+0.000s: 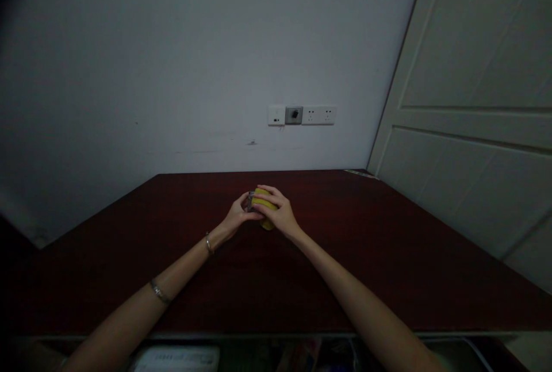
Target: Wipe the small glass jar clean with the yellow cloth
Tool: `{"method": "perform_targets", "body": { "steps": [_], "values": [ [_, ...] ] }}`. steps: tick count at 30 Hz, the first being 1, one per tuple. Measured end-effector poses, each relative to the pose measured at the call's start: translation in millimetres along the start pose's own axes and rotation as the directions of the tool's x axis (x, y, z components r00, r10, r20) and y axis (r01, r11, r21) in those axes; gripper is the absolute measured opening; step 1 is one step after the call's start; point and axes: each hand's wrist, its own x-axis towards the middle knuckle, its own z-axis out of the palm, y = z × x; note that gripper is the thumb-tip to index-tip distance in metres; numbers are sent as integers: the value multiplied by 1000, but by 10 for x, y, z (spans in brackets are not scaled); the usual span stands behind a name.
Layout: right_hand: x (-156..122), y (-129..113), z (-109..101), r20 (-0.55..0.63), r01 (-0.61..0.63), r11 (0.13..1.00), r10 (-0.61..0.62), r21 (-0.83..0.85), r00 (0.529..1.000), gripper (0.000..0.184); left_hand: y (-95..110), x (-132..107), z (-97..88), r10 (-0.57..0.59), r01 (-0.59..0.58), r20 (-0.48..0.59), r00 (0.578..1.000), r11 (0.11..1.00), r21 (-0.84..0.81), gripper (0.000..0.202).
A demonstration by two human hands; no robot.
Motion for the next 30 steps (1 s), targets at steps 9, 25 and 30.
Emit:
{"method": "perform_targets", "body": {
  "steps": [9, 25, 30],
  "values": [
    [75, 92, -40, -120, -195, 973, 209, 120, 970, 32, 22, -37, 30, -4, 7, 90, 996, 999, -33, 72],
    [34, 96, -8, -106, -93, 993, 100, 73, 989, 26, -27, -9, -2, -22, 23, 48, 999, 1000, -19, 70],
    [48, 183, -20, -127, -160, 984, 168, 77, 977, 30, -59, 2, -10, -33, 33, 55, 998, 999, 13, 71]
  ]
}}
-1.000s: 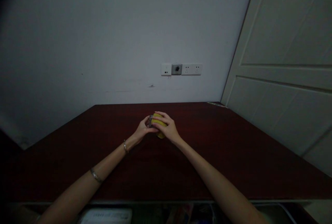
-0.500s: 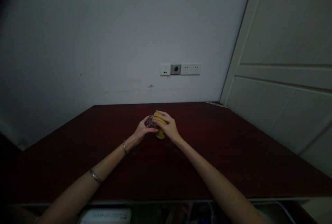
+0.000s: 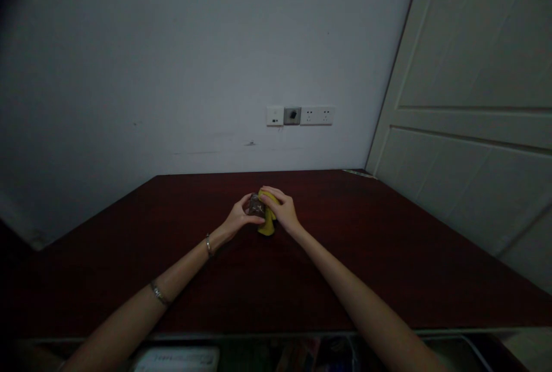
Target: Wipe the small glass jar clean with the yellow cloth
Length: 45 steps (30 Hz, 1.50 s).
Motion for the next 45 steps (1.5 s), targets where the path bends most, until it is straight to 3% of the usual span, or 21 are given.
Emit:
{"method": "perform_targets", "body": {
  "steps": [10, 19, 24, 28, 34, 41, 45],
  "values": [
    [-92, -84, 2, 110, 194, 975, -182, -108, 977, 24, -34, 21, -35, 30, -28, -44, 999, 998, 49, 68],
    [-6, -87, -1, 25, 79, 997, -79, -13, 997, 25, 50, -56, 15, 41, -40, 25, 999, 999, -37, 68],
    [-77, -146, 13, 106, 221, 970, -210, -105, 972, 25, 0, -29, -1, 60, -60, -15, 998, 997, -56, 64],
    [-86, -114, 11, 150, 278, 950, -257, -143, 955, 26, -57, 6, -43, 110, -109, -7, 994, 994, 30, 67],
    [-36, -53, 3, 49, 157, 983, -153, -99, 987, 24, -136, 32, -81, 159, -166, 55, 986, 975, 146, 77],
    [-120, -127, 29, 210, 362, 899, -315, -246, 926, 24, -153, 57, -103, 166, -164, 6, 986, 969, 184, 77],
    [-101, -112, 26, 175, 313, 927, -279, -206, 944, 24, -123, 45, -96, 189, -188, 18, 982, 949, 252, 79]
  ]
}}
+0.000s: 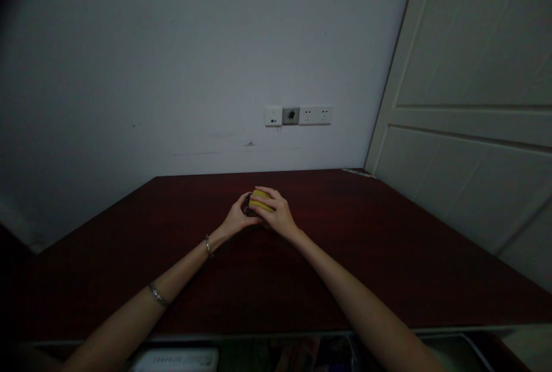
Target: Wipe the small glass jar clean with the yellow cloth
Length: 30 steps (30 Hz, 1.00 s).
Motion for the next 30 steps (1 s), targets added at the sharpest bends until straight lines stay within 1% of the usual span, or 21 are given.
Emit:
{"method": "perform_targets", "body": {
  "steps": [3, 6, 8, 9, 11, 13, 15, 16, 17, 19, 21, 23, 25, 30],
  "values": [
    [30, 54, 1, -51, -92, 993, 96, 74, 994, 24, 19, -13, 3, 23, -25, 38, 999, 999, 49, 80],
    [47, 86, 2, -87, -139, 982, 151, 124, 985, 24, 17, -20, 9, 27, -28, 62, 998, 999, 20, 81],
    [44, 78, -5, -88, -123, 988, 132, 96, 987, 24, 11, -19, 14, 32, -32, 62, 998, 999, 6, 81],
    [39, 66, -11, -76, -96, 994, 100, 57, 992, 23, 8, -18, 16, 35, -35, 56, 998, 999, 2, 81],
    [25, 36, -25, -25, 1, 999, -2, -46, 1000, 23, 3, -18, 22, 40, -40, 38, 998, 999, 1, 80],
    [13, 9, -37, 50, 117, 985, -111, -127, 993, 25, 1, -19, 25, 34, -34, 21, 999, 999, -10, 80],
    [8, -8, -38, 90, 182, 970, -170, -158, 981, 26, 3, -21, 25, 26, -25, 22, 999, 1000, -17, 80],
    [9, -12, -34, 87, 179, 971, -166, -158, 982, 26, 6, -21, 23, 28, -27, 23, 999, 1000, -15, 80],
    [12, -15, -28, 66, 149, 978, -141, -147, 988, 26, 10, -22, 22, 34, -34, 22, 999, 999, -9, 80],
    [24, -16, -12, 3, 47, 995, -47, -93, 999, 25, 18, -22, 23, 39, -39, 18, 999, 999, -6, 79],
    [40, -14, -1, -45, -54, 998, 53, -16, 998, 23, 28, -25, 33, 15, -14, 10, 1000, 998, -55, 77],
    [52, -9, 0, -66, -104, 994, 106, 40, 992, 22, 40, -29, 49, -37, 37, 6, 999, 989, -141, 77],
    [57, -5, -12, -60, -93, 995, 96, 46, 994, 23, 51, -33, 61, -75, 73, -2, 997, 975, -208, 76],
    [47, -10, -60, 50, 46, 999, -46, -1, 998, 25, 67, -17, 41, -110, 90, -62, 992, 960, -267, 68]
  ]
}}
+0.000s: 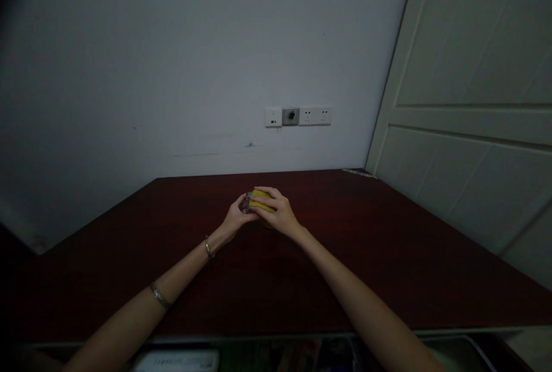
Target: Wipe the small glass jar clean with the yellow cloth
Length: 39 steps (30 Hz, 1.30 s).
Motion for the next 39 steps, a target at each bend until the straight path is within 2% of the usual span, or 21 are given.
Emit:
{"method": "perform_targets", "body": {
  "steps": [3, 9, 17, 24, 28, 33, 39],
  "values": [
    [10, 5, -18, -2, -10, 1000, 10, 23, 1000, 25, 21, 6, -4, -16, 16, 13, 1000, 1000, -2, 69],
    [61, 81, -60, -76, -172, 975, 184, 140, 980, 23, 66, -34, 43, -63, 63, 52, 997, 998, -5, 63],
    [63, 57, -90, -2, -112, 977, 114, 182, 993, 22, 109, -30, 9, -185, 188, 36, 982, 975, -122, 54],
    [62, 145, -93, -110, -201, 967, 219, 154, 970, 23, 144, -46, 42, -184, 190, 78, 980, 978, -90, 57],
    [43, 125, -91, -107, -160, 982, 171, 99, 979, 22, 137, -43, 53, -183, 188, 67, 981, 979, -77, 56],
    [19, 47, -80, 11, -20, 1000, 20, -10, 1000, 24, 84, -24, 37, -139, 142, 52, 989, 987, -74, 54],
    [24, 67, -69, -46, -86, 995, 84, -52, 995, 24, 32, -14, 19, -107, 108, 73, 992, 994, -14, 57]
  ]
}}
